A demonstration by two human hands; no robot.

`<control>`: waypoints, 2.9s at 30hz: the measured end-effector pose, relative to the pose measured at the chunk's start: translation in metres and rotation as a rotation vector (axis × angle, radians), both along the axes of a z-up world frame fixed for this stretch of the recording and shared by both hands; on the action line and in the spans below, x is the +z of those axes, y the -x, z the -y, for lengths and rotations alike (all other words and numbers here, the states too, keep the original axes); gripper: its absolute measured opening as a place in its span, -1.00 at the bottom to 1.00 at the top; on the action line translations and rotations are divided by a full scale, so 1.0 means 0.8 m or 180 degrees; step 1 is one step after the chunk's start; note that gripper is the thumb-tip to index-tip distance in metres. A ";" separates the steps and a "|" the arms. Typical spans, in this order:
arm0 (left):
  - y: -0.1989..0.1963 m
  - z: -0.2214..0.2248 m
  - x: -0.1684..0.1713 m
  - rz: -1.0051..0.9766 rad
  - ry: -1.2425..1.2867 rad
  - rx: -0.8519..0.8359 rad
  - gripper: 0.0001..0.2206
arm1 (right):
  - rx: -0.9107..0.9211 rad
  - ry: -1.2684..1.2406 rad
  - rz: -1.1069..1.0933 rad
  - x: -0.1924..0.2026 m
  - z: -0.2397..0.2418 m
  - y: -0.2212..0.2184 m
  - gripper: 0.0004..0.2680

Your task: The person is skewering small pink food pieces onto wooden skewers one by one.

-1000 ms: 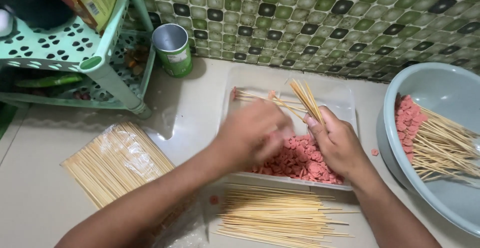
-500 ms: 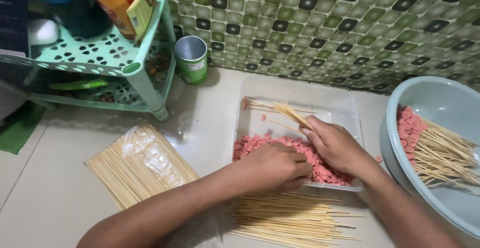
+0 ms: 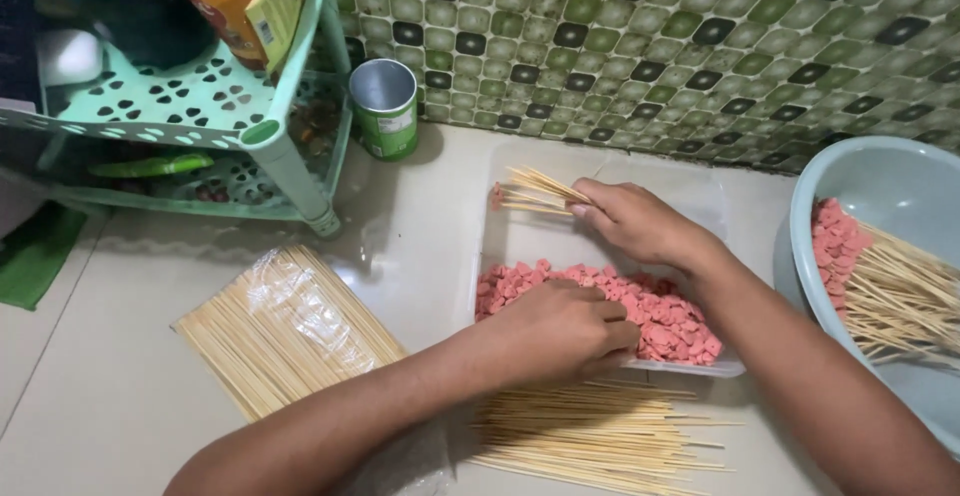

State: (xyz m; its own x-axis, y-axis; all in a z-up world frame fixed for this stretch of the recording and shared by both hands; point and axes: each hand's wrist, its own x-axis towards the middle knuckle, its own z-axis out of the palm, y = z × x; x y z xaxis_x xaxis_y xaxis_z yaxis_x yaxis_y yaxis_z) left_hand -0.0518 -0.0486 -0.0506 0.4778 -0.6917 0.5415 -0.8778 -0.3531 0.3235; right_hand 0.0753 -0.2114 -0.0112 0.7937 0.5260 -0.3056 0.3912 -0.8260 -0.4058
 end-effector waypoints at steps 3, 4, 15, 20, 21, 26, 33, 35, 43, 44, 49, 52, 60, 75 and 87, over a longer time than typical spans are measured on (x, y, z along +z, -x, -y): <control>0.000 -0.004 0.009 -0.0044 -0.0025 -0.0020 -0.88 | 0.0107 0.0056 0.0075 0.001 -0.004 0.003 -0.89; -0.001 -0.003 0.007 -0.0044 -0.0026 -0.0042 -0.88 | 0.0085 0.0056 0.0075 0.002 -0.003 0.004 -0.89; 0.002 -0.005 0.007 -0.0257 -0.0124 -0.0045 -0.86 | 0.0113 -0.0009 0.0214 -0.001 -0.006 0.005 -0.89; 0.001 -0.007 0.009 -0.0364 -0.0211 -0.0096 -0.84 | 0.0028 -0.0097 0.0232 -0.011 -0.002 0.003 -0.89; 0.000 -0.006 0.008 -0.0345 -0.0221 -0.0087 -0.84 | 0.0059 -0.0099 0.0261 -0.008 -0.002 0.003 -0.88; -0.001 -0.007 0.009 -0.0343 -0.0224 -0.0074 -0.82 | 0.0034 -0.0102 0.0307 -0.006 0.000 0.004 -0.88; 0.000 -0.007 0.008 -0.0298 -0.0212 -0.0044 -0.83 | 0.0198 0.0021 0.0670 -0.003 -0.003 0.008 -0.88; 0.001 -0.008 0.012 -0.0341 -0.0236 -0.0050 -0.82 | 0.0259 0.0028 0.0729 -0.006 -0.002 0.008 -0.88; 0.001 -0.010 0.020 -0.0484 -0.0340 -0.0052 -0.80 | 0.0657 0.0254 0.1105 -0.034 0.010 0.001 -0.88; 0.001 -0.010 0.020 -0.0517 -0.0345 -0.0061 -0.79 | 0.0634 0.0185 0.1129 -0.036 0.011 -0.001 -0.89; 0.000 -0.010 0.018 -0.0525 -0.0300 -0.0104 -0.79 | 0.0543 -0.0008 0.1042 -0.011 0.006 0.008 -0.90; -0.001 -0.011 0.020 -0.0584 -0.0293 -0.0134 -0.79 | 0.0382 -0.0120 0.0376 0.009 -0.003 0.021 -0.89; -0.001 -0.014 0.029 -0.0895 -0.0419 -0.0195 -0.79 | 0.0390 -0.0018 0.0239 0.009 0.000 0.018 -0.91; -0.046 -0.042 0.015 -0.0554 -0.1127 0.0611 -0.85 | -0.0040 -0.0215 0.0329 0.045 0.008 0.034 -0.90; -0.038 -0.048 0.055 -0.1088 -0.1582 0.0223 -0.79 | -0.0551 -0.0005 -0.0082 0.043 0.046 0.117 -0.77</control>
